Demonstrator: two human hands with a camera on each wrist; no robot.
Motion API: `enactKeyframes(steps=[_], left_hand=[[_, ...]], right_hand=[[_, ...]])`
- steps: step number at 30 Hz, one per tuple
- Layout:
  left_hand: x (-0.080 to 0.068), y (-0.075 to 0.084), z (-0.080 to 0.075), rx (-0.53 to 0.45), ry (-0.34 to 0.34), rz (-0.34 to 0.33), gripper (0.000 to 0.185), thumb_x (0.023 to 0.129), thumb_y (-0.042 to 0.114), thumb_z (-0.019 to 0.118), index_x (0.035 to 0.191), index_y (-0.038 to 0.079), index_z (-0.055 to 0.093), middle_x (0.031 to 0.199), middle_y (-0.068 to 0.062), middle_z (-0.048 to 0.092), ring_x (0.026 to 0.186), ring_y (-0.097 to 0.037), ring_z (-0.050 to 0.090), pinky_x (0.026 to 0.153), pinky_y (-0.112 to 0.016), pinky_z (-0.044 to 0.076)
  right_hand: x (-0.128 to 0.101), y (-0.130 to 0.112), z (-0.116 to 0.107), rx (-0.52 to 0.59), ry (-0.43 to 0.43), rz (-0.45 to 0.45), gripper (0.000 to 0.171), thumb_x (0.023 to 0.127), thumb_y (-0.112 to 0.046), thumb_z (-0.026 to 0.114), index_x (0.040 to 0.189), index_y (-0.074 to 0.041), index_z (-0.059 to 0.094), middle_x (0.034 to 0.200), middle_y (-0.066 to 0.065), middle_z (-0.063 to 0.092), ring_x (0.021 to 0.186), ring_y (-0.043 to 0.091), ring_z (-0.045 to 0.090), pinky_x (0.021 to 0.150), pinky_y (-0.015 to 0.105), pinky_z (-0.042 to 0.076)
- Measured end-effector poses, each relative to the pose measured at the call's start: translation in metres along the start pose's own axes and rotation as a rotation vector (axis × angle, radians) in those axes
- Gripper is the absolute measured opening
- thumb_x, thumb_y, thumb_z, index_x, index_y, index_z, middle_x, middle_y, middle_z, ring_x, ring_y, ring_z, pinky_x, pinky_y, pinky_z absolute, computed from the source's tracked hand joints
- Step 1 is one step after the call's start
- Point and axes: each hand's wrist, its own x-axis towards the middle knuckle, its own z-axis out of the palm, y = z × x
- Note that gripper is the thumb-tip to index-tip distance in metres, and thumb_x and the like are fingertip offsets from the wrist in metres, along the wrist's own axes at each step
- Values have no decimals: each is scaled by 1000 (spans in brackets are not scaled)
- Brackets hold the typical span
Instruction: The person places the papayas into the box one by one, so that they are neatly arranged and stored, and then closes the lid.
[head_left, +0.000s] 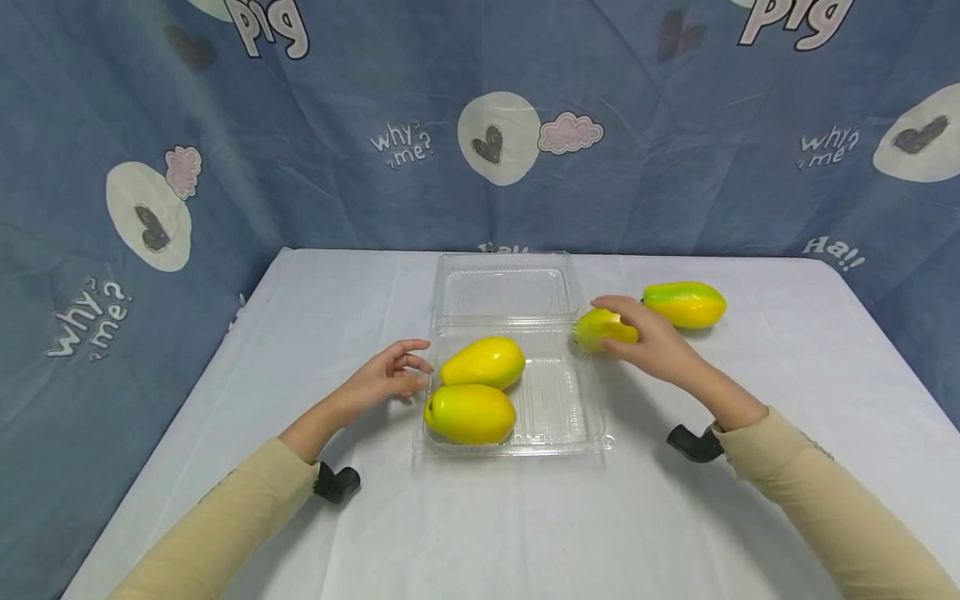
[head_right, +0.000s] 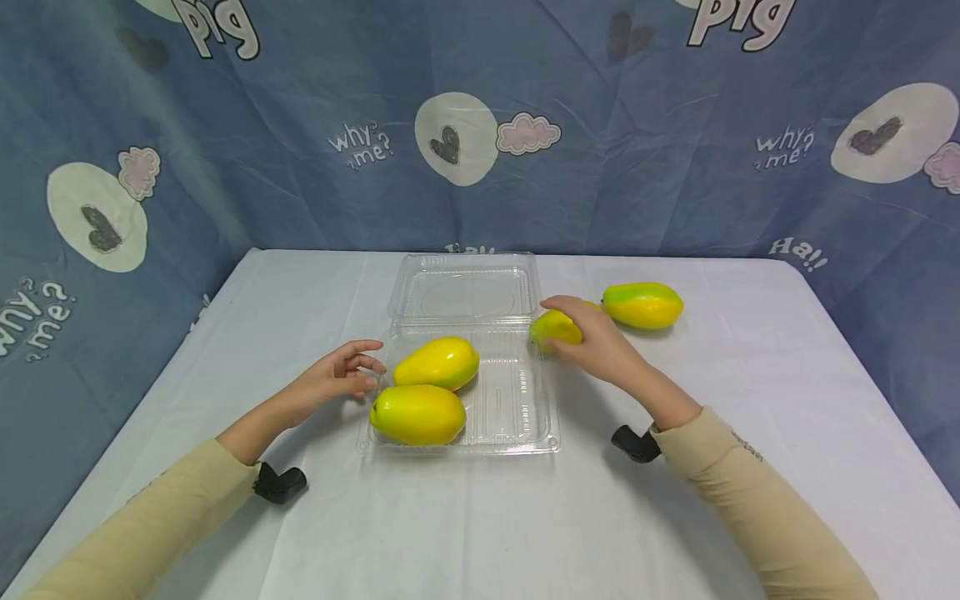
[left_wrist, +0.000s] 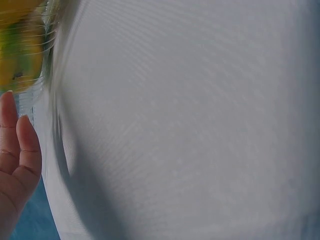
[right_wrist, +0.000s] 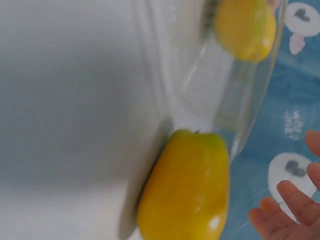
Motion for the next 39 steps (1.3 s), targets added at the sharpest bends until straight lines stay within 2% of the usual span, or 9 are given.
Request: enactKeyframes(steps=[10, 19, 24, 28, 39], left_hand=[[-1, 0, 1, -3, 3, -9, 60, 89, 17, 56, 140, 4, 27, 123, -21, 47, 93, -20, 54, 79, -33, 47], [-1, 1, 2, -9, 0, -15, 60, 90, 17, 56, 141, 5, 27, 123, -21, 47, 93, -19, 54, 79, -33, 47], [-1, 0, 1, -8, 0, -11, 60, 90, 17, 56, 141, 5, 26, 123, -21, 47, 93, -19, 54, 79, -33, 47], [-2, 0, 1, -9, -1, -10, 61, 90, 18, 56, 141, 5, 26, 123, -22, 47, 93, -19, 54, 78, -32, 47], [-1, 1, 1, -3, 4, -13, 60, 90, 18, 56, 141, 6, 27, 123, -21, 48, 94, -19, 54, 79, -31, 47]], right_hand=[[10, 24, -6, -80, -59, 43, 59, 78, 10, 53, 135, 3, 36, 139, 25, 35, 127, 41, 31, 104, 55, 23], [11, 45, -3, -106, -63, 53, 63, 77, 9, 55, 136, 8, 32, 138, 28, 34, 128, 43, 28, 105, 55, 20], [9, 53, -2, -126, -42, 32, 60, 78, 6, 61, 132, 7, 37, 137, 28, 34, 128, 44, 26, 105, 56, 18], [8, 57, -1, -140, -21, 47, 60, 78, 3, 65, 131, 5, 39, 139, 27, 32, 129, 44, 24, 105, 57, 17], [12, 69, 2, -178, 61, 45, 65, 73, 2, 70, 130, 4, 39, 136, 25, 36, 126, 43, 28, 105, 56, 18]])
